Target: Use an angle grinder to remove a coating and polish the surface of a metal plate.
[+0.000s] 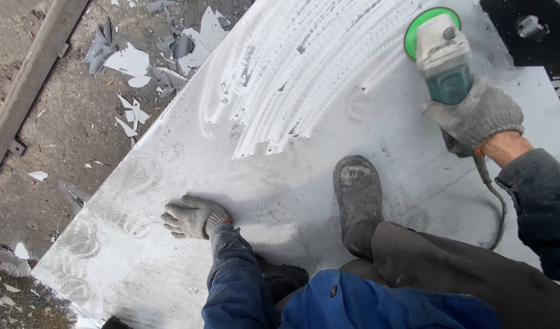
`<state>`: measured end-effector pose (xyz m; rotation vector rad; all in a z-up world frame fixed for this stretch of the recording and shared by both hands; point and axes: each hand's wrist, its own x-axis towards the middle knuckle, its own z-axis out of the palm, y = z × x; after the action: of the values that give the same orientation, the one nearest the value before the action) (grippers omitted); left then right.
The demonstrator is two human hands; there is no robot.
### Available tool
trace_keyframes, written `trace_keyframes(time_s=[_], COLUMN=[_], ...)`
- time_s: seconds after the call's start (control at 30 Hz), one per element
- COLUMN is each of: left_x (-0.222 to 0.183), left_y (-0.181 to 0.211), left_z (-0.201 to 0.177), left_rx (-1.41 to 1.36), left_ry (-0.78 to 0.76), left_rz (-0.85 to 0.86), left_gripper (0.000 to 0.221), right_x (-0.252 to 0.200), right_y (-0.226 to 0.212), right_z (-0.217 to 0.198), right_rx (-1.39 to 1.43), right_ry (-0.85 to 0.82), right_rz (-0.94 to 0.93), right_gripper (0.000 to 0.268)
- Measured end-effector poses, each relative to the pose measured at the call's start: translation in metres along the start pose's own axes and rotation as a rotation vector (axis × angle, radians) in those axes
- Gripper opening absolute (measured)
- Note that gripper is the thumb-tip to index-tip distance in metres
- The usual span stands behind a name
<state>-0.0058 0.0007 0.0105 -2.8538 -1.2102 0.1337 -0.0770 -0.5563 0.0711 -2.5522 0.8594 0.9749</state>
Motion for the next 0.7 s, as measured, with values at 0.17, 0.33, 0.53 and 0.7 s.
trace_keyframes(time_s=[0.17,0.33,0.53,0.7], left_x=[0.001,0.012,0.002,0.007], left_y=[0.002,0.024,0.045,0.042], left_z=[-0.001,0.008,0.012,0.01], left_rx=[0.041,0.027,-0.062,-0.058], left_ry=[-0.045,-0.101,-0.112,-0.104], left_rz=[-0.005,-0.087,0.046,0.066], left_gripper=[0.068,0.075,0.077,0.076], right_x=[0.009,0.0,-0.035,0.015], right_y=[0.002,0.04,0.035,-0.004], right_z=[0.036,0.059,0.042,0.009], right_rx=[0.016,0.083,0.22,0.367], right_ry=[0.078,0.138,0.05,0.127], right_rz=[-0.168,-0.26,0.057,-0.027], right_gripper=[0.083,0.07,0.075,0.063])
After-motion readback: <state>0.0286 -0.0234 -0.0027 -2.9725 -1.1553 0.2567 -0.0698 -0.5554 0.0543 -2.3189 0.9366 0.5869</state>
